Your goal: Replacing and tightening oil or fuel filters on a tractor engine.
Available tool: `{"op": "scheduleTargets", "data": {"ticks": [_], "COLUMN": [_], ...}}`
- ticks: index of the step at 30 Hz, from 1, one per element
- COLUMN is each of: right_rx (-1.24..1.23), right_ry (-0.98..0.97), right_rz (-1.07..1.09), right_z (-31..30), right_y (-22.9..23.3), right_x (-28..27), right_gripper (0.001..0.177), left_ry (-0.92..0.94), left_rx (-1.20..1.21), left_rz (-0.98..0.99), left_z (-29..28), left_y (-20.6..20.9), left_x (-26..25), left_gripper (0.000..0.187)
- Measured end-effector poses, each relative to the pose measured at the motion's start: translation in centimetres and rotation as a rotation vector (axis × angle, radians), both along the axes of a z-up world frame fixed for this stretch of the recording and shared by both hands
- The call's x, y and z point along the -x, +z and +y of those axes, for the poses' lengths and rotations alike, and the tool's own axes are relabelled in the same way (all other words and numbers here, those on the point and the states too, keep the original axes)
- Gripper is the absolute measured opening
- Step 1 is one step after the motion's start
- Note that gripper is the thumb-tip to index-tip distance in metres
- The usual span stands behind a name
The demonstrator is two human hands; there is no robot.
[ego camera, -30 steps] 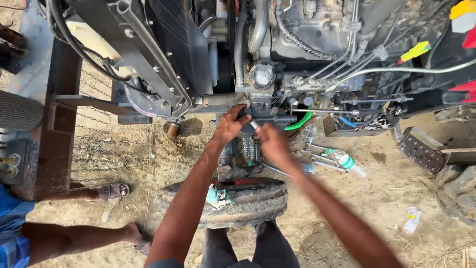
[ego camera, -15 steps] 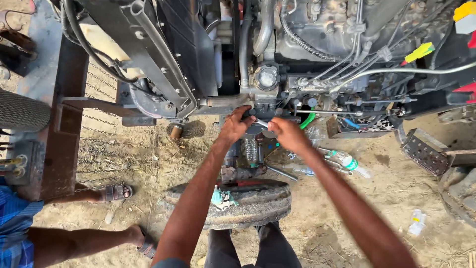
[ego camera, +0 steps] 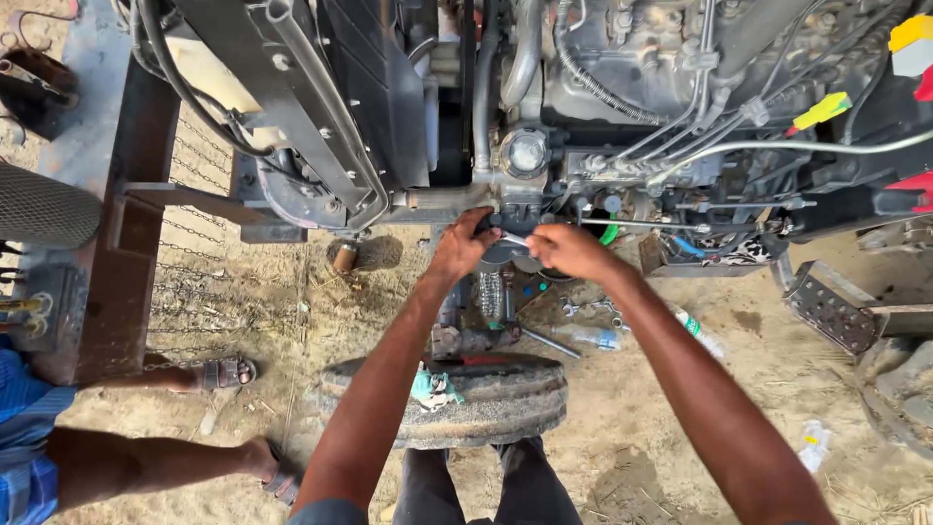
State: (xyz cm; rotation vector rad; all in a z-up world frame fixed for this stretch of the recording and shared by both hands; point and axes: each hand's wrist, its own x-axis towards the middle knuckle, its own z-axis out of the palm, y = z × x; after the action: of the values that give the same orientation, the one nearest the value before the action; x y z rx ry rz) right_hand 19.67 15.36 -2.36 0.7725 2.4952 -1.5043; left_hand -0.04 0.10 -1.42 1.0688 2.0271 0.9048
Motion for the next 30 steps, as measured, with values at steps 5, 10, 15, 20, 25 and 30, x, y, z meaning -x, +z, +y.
{"op": "scheduleTargets", "data": {"ticks": [5, 10, 15, 20, 25, 30], "right_rx": [-0.217, 0.205, -0.086, -0.2, -0.314, -0.054], "right_ry": [-0.537, -0.844, -0.095, -0.033, -0.455, -0.596], "right_rz": [-0.047, 0.273, -0.025, 0.064, -0.124, 0.183], "right_z": [-11.1, -9.6, -1.1, -1.6, -10.5, -10.5], "right_y": [-0.2, -1.6, 3.0, 6.1, 4.9, -1.9], "right_x": [2.3, 2.2, 1.1, 1.2, 1.9, 0.8], "right_gripper": [0.022, 0.028, 0.031, 0.03, 0.034, 0.033], "left_ry": [-0.044, -0.069, -0.045, -0.006, -0.036, -0.091], "left_rx": [0.038, 0.016, 0.022, 0.046, 0.048, 0.079], "left_rz": [-0.021, -0.062, -0.044, -0.058, -0.02, -0.07], "left_z": [0.2, 0.5, -0.1, -0.3, 0.4, -0.2], "left_y": [0.5, 0.6, 1.5, 1.6, 1.0, 1.6], "left_x": [0.5, 1.2, 0.3, 0.0, 0.2, 0.7], "left_gripper": [0.06, 0.063, 0.061, 0.057, 0.058, 0.063]}}
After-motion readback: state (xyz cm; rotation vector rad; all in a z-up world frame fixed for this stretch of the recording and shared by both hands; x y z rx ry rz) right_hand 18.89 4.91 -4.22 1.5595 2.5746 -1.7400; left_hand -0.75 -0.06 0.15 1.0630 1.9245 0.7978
